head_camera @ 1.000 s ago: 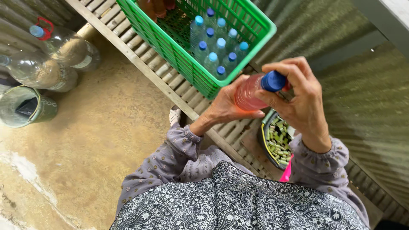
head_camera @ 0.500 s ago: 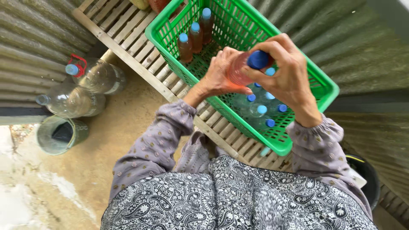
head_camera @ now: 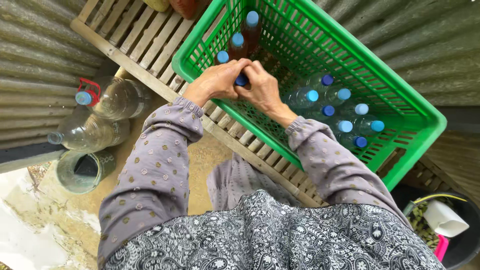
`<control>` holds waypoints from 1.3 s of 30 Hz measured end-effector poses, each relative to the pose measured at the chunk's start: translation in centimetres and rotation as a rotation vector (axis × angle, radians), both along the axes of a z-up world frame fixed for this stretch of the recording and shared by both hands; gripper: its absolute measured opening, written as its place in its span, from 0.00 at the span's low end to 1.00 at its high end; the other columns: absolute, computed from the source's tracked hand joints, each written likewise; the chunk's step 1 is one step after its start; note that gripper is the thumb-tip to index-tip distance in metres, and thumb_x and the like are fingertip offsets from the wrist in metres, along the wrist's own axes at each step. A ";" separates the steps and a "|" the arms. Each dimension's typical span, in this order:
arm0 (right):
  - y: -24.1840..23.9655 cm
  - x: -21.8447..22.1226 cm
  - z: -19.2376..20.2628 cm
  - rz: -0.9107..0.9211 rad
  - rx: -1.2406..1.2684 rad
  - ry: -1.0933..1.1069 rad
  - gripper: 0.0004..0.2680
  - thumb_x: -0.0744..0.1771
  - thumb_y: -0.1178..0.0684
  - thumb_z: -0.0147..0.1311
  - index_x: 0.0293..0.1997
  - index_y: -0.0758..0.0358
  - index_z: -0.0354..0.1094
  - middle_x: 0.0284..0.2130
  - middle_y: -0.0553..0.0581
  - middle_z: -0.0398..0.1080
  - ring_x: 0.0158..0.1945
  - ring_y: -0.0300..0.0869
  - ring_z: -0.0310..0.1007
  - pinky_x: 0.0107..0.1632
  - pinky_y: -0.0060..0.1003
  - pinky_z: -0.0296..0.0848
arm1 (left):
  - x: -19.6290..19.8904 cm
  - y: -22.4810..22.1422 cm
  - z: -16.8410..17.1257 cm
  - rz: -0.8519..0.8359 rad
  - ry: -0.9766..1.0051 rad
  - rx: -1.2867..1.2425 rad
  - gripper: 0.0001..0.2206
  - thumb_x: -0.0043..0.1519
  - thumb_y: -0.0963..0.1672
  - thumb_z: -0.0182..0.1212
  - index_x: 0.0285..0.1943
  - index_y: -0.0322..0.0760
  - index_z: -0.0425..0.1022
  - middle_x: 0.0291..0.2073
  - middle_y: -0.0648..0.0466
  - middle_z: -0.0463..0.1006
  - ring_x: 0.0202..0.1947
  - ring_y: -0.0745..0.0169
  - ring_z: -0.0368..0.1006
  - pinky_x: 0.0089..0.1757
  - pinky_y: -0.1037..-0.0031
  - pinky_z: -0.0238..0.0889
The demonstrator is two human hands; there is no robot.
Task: The person uses a funnel and a scoop to transfer chopped green vegetables from a bucket into plastic bottles. They then screw on caps and place the filled bottles into a green crate.
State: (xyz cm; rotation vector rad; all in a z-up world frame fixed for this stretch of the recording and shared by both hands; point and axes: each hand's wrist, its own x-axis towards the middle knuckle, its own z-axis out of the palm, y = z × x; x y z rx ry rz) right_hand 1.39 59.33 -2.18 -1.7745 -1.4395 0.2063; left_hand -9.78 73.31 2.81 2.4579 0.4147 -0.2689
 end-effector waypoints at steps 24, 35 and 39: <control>4.1 -3.4 -13.6 0.045 0.024 0.493 0.11 0.67 0.60 0.56 0.55 0.65 0.66 0.50 0.59 0.69 0.50 0.48 0.77 0.51 0.41 0.78 | -0.4 6.1 -8.6 0.100 0.437 0.012 0.18 0.53 0.39 0.66 0.55 0.36 0.76 0.48 0.39 0.80 0.52 0.41 0.76 0.50 0.58 0.70; 7.0 -4.1 -23.8 -0.091 -0.691 1.388 0.27 0.63 0.67 0.50 0.70 0.53 0.49 0.40 0.54 0.69 0.36 0.38 0.66 0.38 0.34 0.67 | 0.1 7.3 -11.6 0.100 0.417 0.033 0.22 0.51 0.42 0.73 0.56 0.53 0.80 0.49 0.47 0.81 0.52 0.45 0.75 0.52 0.59 0.68; 7.1 -5.0 -24.9 -0.039 -0.578 1.371 0.22 0.66 0.65 0.50 0.70 0.58 0.58 0.40 0.54 0.68 0.35 0.37 0.62 0.35 0.33 0.63 | 0.0 7.1 -12.3 0.076 0.466 0.063 0.18 0.50 0.44 0.76 0.50 0.45 0.81 0.47 0.45 0.81 0.52 0.43 0.76 0.52 0.58 0.69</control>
